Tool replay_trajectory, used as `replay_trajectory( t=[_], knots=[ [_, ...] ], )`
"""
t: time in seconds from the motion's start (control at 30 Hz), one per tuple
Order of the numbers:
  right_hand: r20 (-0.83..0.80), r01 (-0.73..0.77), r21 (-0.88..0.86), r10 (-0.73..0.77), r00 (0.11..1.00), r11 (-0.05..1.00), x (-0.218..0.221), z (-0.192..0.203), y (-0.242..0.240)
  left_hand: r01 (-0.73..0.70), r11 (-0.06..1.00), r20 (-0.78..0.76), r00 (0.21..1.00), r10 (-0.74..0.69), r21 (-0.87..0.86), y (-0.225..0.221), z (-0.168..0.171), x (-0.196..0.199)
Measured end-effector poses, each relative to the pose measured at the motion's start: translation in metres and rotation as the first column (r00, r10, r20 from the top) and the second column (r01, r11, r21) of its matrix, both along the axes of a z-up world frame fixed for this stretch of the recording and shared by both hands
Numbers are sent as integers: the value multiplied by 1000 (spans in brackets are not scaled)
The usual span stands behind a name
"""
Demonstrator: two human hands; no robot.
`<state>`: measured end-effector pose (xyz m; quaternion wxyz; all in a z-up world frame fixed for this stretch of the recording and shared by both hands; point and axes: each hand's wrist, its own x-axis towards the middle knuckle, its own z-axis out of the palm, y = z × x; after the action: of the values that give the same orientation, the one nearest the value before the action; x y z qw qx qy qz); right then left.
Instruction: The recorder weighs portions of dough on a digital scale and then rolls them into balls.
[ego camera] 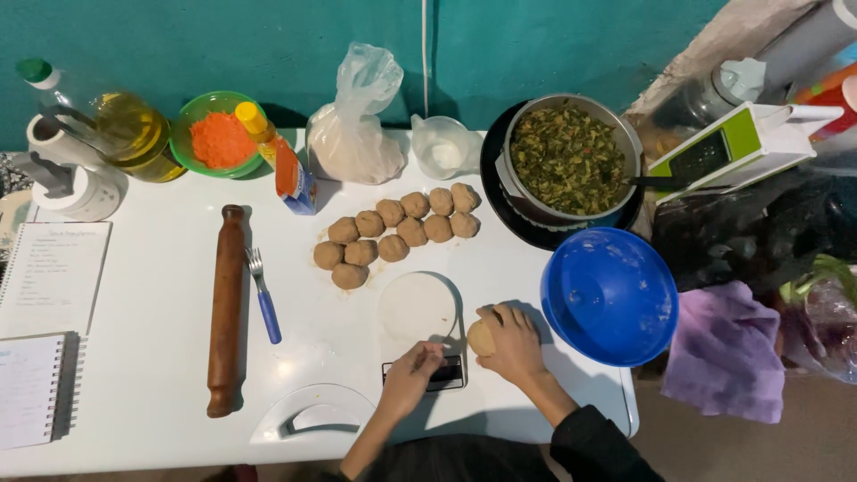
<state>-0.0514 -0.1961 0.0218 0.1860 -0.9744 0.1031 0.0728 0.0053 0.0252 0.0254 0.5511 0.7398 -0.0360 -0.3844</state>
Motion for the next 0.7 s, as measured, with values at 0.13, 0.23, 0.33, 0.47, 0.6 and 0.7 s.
replay_trajectory(
  t=[0.13,0.23,0.33,0.47,0.6,0.7],
  knots=[
    [78,17,7,-17,997,1000,-8,-15,1,158,978,371,907,-199,136,5,-10,-14],
    [136,52,-43,-45,990,998,-7,12,15,277,954,690,669,-275,111,8,-21,-24],
    [86,103,-73,-97,992,992,-12,34,23,350,926,607,709,-360,141,3,-11,-27],
    [183,171,-139,-144,972,975,-34,48,20,271,962,439,867,-236,-18,-13,-4,-28],
    [364,238,67,-245,898,969,-53,66,19,331,912,479,858,-184,-241,-45,30,-16],
    [359,319,207,-375,855,925,-41,98,22,302,925,444,878,-177,-229,-70,38,-15]
  ],
)
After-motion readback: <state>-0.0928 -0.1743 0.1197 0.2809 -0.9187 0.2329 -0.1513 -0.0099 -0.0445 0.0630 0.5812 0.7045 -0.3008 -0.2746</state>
